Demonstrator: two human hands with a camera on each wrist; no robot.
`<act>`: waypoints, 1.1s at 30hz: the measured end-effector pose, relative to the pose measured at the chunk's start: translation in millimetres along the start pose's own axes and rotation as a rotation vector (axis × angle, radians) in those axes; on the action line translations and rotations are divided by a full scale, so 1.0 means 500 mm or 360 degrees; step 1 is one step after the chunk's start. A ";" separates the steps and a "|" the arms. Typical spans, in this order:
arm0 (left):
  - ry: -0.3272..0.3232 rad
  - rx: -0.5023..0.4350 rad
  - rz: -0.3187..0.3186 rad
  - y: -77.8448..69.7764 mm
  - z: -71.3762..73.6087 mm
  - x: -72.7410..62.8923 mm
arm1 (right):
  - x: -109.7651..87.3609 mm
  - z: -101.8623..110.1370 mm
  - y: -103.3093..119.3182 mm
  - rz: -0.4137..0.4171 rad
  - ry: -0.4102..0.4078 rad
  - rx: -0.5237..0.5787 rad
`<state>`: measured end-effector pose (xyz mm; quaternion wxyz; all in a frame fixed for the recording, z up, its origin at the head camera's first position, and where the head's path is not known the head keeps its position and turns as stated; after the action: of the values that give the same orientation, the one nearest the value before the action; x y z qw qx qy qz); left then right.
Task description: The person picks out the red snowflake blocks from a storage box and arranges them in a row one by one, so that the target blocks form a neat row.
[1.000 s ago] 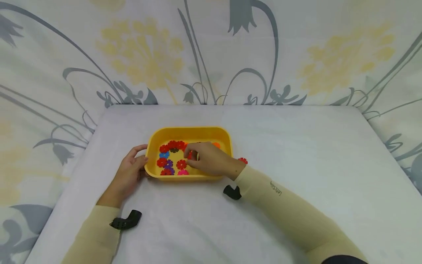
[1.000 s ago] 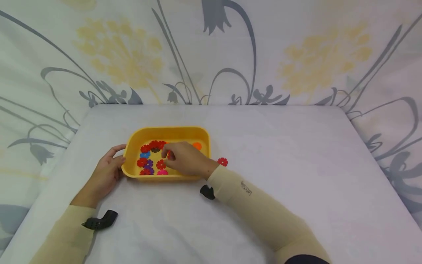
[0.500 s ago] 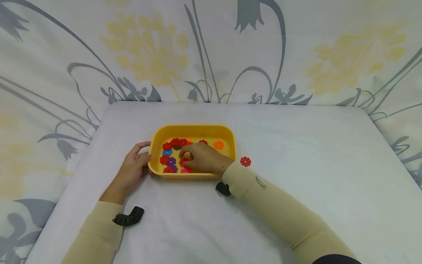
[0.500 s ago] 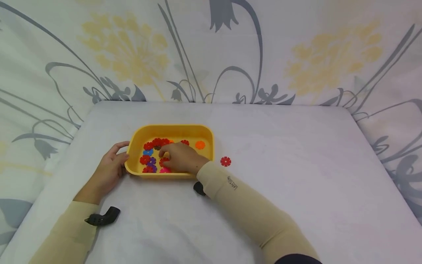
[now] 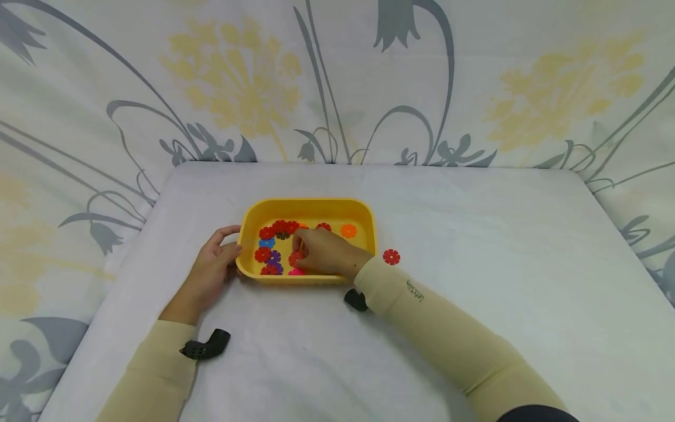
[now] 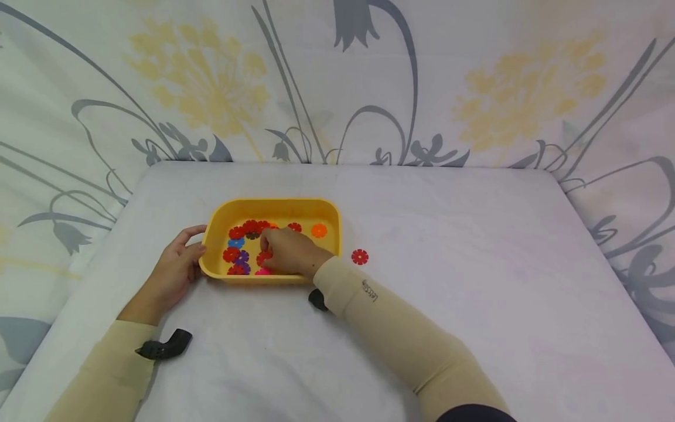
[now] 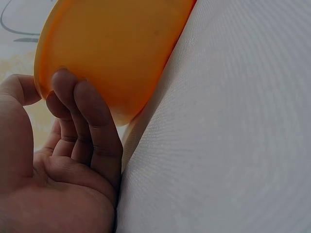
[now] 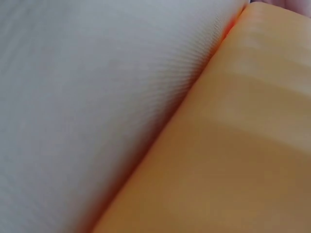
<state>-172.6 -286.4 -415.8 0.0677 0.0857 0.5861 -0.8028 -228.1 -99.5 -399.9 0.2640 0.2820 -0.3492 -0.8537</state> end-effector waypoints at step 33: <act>0.0014 -0.0003 -0.0019 0.000 0.000 -0.001 | -0.257 0.277 -0.111 0.0271 -0.0768 0.0320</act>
<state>-172.3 -286.2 -415.8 0.0606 0.0856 0.5877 -0.8023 -244.5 79.7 -320.1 0.2145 0.0648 -0.5075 -0.8320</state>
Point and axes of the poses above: each hand's wrist, its own x-axis towards the middle knuckle, its own z-axis out of the back of the hand, y = z × x, the point moved 8 cm from there along x, towards the middle knuckle, and after that the axes turned 11 degrees about x, right-handed, at the moved point
